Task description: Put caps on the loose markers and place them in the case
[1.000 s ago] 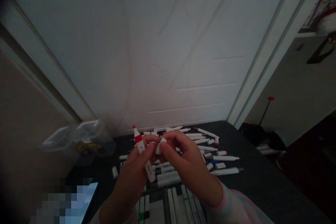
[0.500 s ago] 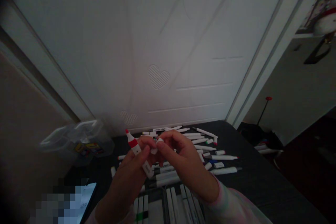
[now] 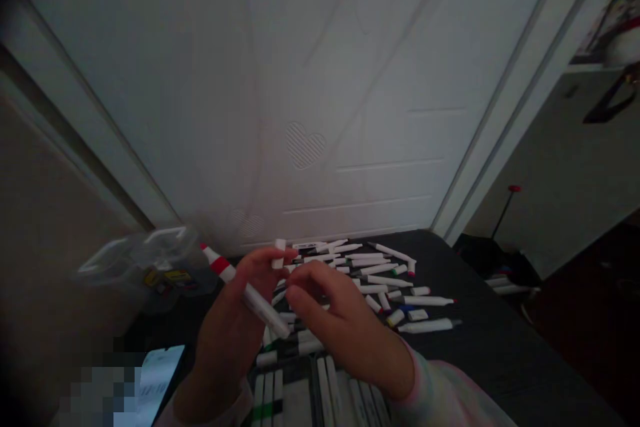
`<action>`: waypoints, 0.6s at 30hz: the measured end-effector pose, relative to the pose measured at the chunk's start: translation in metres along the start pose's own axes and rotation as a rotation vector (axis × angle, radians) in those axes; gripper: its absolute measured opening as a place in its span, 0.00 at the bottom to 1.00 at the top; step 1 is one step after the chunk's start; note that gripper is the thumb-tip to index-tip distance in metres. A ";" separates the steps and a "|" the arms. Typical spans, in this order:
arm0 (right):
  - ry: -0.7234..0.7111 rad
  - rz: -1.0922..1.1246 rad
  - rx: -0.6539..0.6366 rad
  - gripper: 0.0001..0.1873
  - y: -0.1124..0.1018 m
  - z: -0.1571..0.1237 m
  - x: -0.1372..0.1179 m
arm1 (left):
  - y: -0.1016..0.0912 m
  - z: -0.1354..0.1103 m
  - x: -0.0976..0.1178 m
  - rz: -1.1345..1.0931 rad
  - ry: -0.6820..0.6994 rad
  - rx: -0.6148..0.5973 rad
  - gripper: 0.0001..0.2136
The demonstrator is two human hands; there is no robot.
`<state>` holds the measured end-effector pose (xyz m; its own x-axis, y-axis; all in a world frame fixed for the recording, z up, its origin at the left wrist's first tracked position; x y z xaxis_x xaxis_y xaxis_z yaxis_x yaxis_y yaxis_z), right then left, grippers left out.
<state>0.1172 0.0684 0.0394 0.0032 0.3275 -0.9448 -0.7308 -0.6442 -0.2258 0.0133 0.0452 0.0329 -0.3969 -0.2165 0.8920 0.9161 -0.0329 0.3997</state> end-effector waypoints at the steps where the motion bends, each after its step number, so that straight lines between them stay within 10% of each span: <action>1: 0.006 0.002 -0.070 0.10 0.006 0.000 -0.002 | 0.001 -0.001 -0.002 0.010 -0.028 -0.006 0.15; 18: 0.146 0.402 -0.261 0.16 0.017 -0.007 0.003 | -0.012 -0.004 0.008 0.207 0.033 0.166 0.15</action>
<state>0.1092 0.0535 0.0306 -0.1341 -0.0703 -0.9885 -0.4989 -0.8571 0.1286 -0.0005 0.0396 0.0340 -0.1976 -0.2340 0.9519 0.9546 0.1748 0.2411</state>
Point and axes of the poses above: each hand's wrist, its own z-axis towards the middle knuckle, its own y-axis out of the palm, x = y × z, the point moved 7 cm from there along z, towards the middle knuckle, and after that the axes turned 7 degrees about -x, right-handed, at the moved point
